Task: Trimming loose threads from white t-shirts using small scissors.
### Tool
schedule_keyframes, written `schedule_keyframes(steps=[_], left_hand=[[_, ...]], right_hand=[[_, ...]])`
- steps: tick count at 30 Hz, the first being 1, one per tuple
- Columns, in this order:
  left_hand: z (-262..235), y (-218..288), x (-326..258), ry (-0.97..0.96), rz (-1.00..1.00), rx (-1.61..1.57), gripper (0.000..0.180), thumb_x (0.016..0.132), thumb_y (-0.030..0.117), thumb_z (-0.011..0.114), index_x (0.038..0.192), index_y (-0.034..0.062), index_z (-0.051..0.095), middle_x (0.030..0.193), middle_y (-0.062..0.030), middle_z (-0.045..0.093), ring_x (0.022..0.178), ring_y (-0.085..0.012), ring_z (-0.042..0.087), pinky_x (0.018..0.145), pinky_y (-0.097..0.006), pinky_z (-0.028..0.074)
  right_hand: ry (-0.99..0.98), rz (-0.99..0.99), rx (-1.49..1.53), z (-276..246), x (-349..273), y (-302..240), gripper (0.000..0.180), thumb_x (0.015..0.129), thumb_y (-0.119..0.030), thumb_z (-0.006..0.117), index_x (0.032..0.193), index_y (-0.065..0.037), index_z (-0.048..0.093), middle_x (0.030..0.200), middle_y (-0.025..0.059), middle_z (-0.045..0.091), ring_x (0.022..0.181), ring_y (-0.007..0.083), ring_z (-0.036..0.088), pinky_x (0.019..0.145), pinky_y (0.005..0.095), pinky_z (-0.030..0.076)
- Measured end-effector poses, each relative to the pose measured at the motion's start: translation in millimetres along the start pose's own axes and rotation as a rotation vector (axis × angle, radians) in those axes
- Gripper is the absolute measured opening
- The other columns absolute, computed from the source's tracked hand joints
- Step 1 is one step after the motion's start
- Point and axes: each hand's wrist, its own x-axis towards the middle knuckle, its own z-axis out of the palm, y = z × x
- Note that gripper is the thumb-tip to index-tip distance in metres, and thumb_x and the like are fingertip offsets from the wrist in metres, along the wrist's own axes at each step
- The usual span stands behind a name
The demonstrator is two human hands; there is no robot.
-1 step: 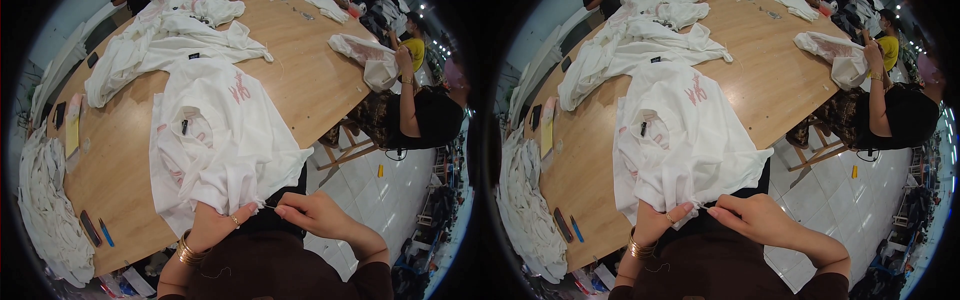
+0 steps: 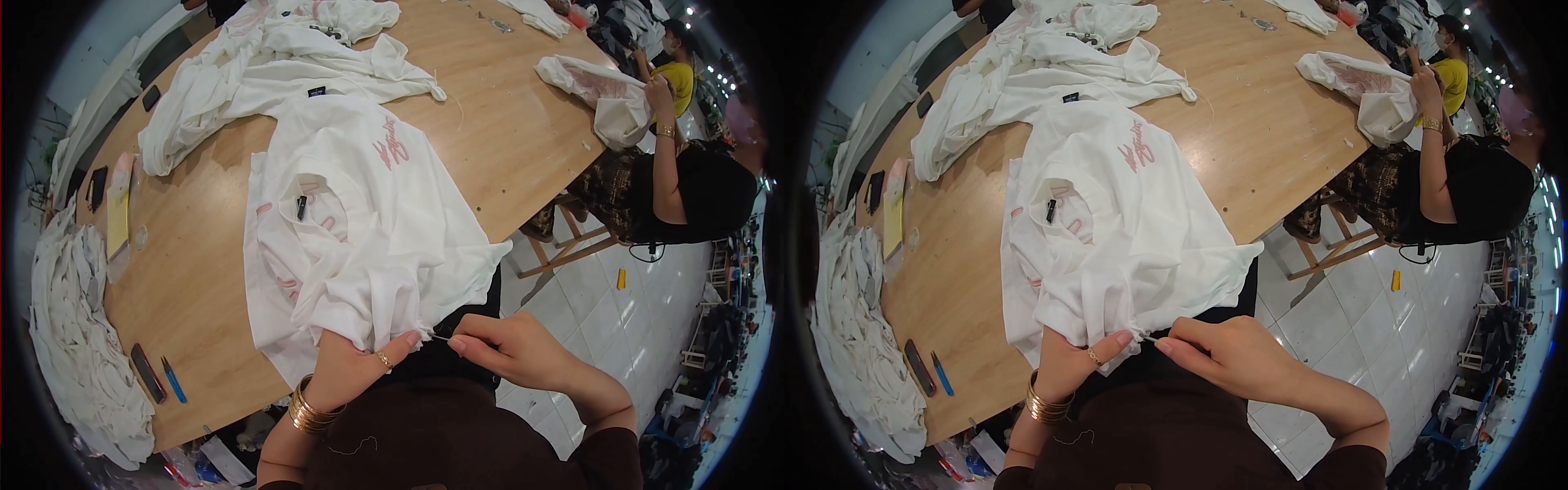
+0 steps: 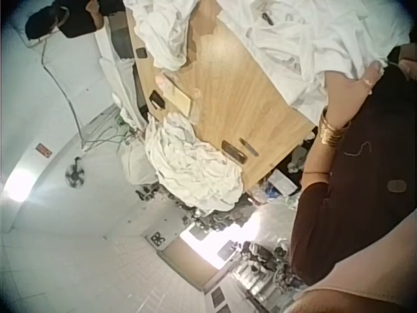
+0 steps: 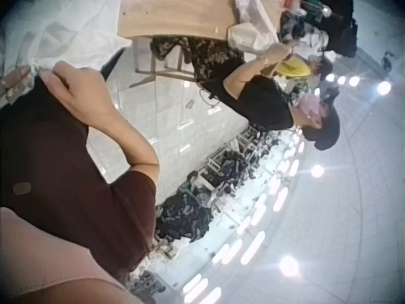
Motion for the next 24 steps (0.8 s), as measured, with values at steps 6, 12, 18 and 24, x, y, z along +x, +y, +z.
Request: schedule_keyframes(steps=[6, 12, 18, 24], left_hand=[[0.9, 2.6, -0.2, -0.011, -0.012, -0.036, 0.054, 0.069, 0.007, 0.071, 0.115, -0.0031, 0.045, 0.102, -0.0082, 0.053, 0.093, -0.015, 0.051, 0.08, -0.027, 0.042], [-0.4, 0.9, -1.1, -0.023, -0.031, -0.014, 0.054, 0.069, 0.007, 0.071, 0.115, -0.0033, 0.045, 0.103, -0.0087, 0.053, 0.093, -0.0156, 0.051, 0.08, -0.027, 0.042], [-0.5, 1.5, -1.0, -0.036, -0.019, -0.007, 0.053, 0.069, 0.008, 0.071, 0.115, -0.0032, 0.045, 0.103, -0.0084, 0.053, 0.092, -0.0149, 0.051, 0.079, -0.027, 0.043], [0.7, 4.9, -0.1, -0.032, 0.001, -0.007, 0.053, 0.069, 0.006, 0.07, 0.114, -0.0029, 0.045, 0.102, -0.0074, 0.053, 0.092, -0.0142, 0.051, 0.079, -0.027, 0.043]], right_hand=[[-0.011, 0.01, -0.019, -2.1, 1.4, -2.0, 0.027, 0.089, -0.032, 0.048, 0.078, -0.007, 0.052, 0.053, 0.0133, 0.049, 0.049, 0.0323, 0.05, 0.045, 0.0371, 0.037], [-0.008, -0.003, -0.053, -2.5, 0.9, -2.3, 0.028, 0.089, -0.032, 0.049, 0.078, -0.007, 0.053, 0.053, 0.0131, 0.049, 0.049, 0.032, 0.05, 0.045, 0.0371, 0.037], [-0.003, -0.02, -0.022, -1.2, 2.4, -1.3, 0.028, 0.089, -0.032, 0.048, 0.077, -0.007, 0.052, 0.053, 0.0134, 0.049, 0.049, 0.0322, 0.05, 0.046, 0.0369, 0.037], [0.022, -0.002, 0.089, 5.4, 4.1, 5.8, 0.027, 0.089, -0.031, 0.048, 0.079, -0.006, 0.051, 0.052, 0.0134, 0.047, 0.048, 0.032, 0.049, 0.046, 0.0365, 0.037]])
